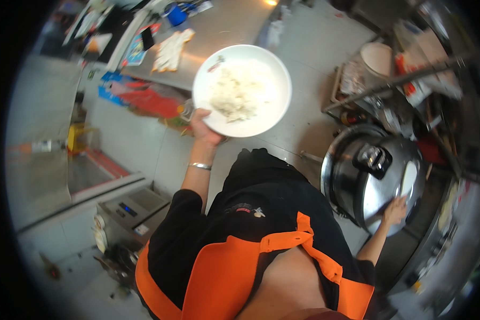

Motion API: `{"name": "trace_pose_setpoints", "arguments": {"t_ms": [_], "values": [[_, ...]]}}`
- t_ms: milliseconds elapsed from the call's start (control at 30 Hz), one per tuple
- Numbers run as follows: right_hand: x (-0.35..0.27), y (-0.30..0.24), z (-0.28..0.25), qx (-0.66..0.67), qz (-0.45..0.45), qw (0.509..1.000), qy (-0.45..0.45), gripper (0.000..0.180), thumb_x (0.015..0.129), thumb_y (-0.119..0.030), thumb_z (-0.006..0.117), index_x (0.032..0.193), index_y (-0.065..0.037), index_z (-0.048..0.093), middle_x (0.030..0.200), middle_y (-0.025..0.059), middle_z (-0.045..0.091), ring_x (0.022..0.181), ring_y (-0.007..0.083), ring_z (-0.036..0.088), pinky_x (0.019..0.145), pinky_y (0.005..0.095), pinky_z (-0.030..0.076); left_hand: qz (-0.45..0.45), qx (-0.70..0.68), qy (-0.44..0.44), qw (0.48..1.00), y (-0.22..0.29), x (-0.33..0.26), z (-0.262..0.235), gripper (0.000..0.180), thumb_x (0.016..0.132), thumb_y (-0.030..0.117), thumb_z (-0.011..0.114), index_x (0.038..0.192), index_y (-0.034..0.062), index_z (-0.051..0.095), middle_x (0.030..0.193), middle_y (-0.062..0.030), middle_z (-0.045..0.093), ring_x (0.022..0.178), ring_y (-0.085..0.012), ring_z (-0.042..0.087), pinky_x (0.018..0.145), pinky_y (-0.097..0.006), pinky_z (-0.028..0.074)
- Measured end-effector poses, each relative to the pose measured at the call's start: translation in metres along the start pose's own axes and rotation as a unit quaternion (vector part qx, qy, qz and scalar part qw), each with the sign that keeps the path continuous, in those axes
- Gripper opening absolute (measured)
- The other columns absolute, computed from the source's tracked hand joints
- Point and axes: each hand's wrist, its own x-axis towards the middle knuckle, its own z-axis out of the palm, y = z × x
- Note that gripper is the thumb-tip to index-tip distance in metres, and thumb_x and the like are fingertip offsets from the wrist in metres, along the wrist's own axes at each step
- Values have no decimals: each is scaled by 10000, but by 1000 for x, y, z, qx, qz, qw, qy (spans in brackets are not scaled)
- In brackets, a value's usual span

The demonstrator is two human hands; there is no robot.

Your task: The person assembles a rice bowl in a commercial kitchen. They retrieve a plate, scoop rice from a cooker, add blanched greens, cut a sauce packet over the rice, and place a fried egg on top using a spatula.

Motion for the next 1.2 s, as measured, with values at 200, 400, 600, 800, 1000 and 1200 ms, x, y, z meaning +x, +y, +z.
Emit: {"name": "trace_pose_setpoints", "arguments": {"t_ms": [200, 400, 600, 800, 1000, 1200], "values": [[53, -55, -56, 240, -188, 923, 233, 444, 926, -382, 544, 1165, -14, 611, 1151, 200, 625, 1043, 370, 593, 897, 471, 444, 6, -86, -20, 996, 14, -15, -31, 853, 591, 207, 580, 1381, -26, 359, 1351, -230, 476, 1220, -399, 479, 1075, -489, 372], [110, -319, -38, 431, -429, 780, 146, 263, 878, -271, 658, 883, -10, 640, 1164, 111, 636, 1047, 296, 538, 919, 425, 401, 91, -189, 77, 975, -5, -23, -81, 756, 634, 175, 552, 1348, -29, 409, 1332, -223, 499, 1205, -382, 496, 1062, -487, 374], [67, -643, -64, 531, -603, 593, -63, 235, 849, -229, 705, 841, -1, 647, 1039, 103, 668, 1016, 253, 545, 909, 400, 415, 279, -268, 217, 896, -18, -47, -127, 723, 659, 165, 519, 1346, -33, 410, 1316, -219, 509, 1204, -379, 495, 1067, -485, 358], [-146, -781, -178, 479, -730, 412, -261, 223, 876, -203, 648, 841, 18, 639, 958, 109, 681, 1030, 241, 565, 918, 385, 422, 485, -279, 309, 769, 2, -115, -175, 738, 661, 185, 498, 1358, -35, 391, 1345, -215, 486, 1234, -387, 470, 1082, -492, 342], [-413, -782, -298, 426, -752, 87, -495, 324, 956, -262, 523, 993, 38, 638, 998, 116, 676, 988, 205, 590, 888, 345, 440, 604, -296, 268, 690, 76, -165, -262, 755, 664, 168, 502, 1381, -22, 362, 1381, -212, 444, 1269, -386, 433, 1093, -497, 325], [-617, -744, -417, 336, -773, 15, -537, 345, 995, -238, 480, 1149, 42, 611, 1037, 117, 667, 944, 162, 601, 835, 300, 461, 636, -363, 186, 655, 190, -183, -380, 725, 669, 40, 475, 1376, -34, 333, 1367, -202, 442, 1282, -366, 419, 1088, -508, 333]]}}
